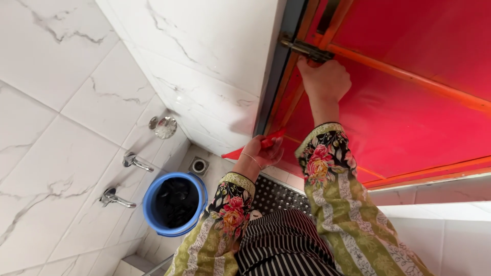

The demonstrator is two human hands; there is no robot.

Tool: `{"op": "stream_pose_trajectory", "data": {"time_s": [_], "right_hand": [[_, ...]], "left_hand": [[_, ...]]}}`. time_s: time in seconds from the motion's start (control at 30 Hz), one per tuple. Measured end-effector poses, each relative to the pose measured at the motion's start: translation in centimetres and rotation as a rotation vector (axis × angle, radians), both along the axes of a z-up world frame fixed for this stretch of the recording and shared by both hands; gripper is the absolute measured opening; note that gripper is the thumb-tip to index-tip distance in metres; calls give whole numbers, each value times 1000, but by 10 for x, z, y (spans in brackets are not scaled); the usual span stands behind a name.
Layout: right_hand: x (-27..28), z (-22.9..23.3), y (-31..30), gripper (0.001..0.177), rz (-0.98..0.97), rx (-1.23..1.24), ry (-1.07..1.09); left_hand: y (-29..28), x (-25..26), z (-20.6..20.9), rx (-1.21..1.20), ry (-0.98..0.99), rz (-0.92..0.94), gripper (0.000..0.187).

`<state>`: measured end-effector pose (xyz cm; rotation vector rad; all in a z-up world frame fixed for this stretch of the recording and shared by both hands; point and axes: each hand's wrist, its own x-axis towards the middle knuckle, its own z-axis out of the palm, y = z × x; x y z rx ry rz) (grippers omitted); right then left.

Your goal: Mopping a tiled bathroom floor using a bucket of water and a mop.

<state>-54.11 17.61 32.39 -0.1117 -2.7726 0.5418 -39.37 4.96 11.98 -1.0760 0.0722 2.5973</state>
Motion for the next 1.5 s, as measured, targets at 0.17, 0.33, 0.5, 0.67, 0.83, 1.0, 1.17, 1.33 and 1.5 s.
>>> {"op": "stream_pose_trajectory", "data": {"time_s": [0.17, 0.33, 0.5, 0.67, 0.83, 1.0, 1.17, 1.33, 1.5], "right_hand": [[5, 20, -3, 57, 59, -47, -32], [-6, 20, 3, 53, 99, -103, -79], [0, 1, -1, 39, -41, -53, -28], [27, 24, 10, 25, 74, 40, 178], [52, 67, -28, 64, 431, -333, 578], [75, 76, -45, 9, 793, -863, 698], [133, 66, -45, 19, 761, -1090, 726], [260, 31, -76, 37, 100, -611, 963], [274, -207, -43, 93, -274, -520, 646]], "left_hand": [[-2, -10, 0, -26, -31, -4, 27], [-9, -4, 8, -57, -21, 15, 32], [-21, 15, 18, -34, 26, -19, 28], [-36, 41, 24, -100, 110, -69, 26], [-50, 72, 47, -152, 113, -44, 29], [-68, 96, 57, -146, 202, -66, 29], [-89, 141, 68, -154, 283, -88, 26], [-107, 174, 62, -167, 314, -160, 16], [-107, 170, 20, -160, 171, -276, 22]]}}
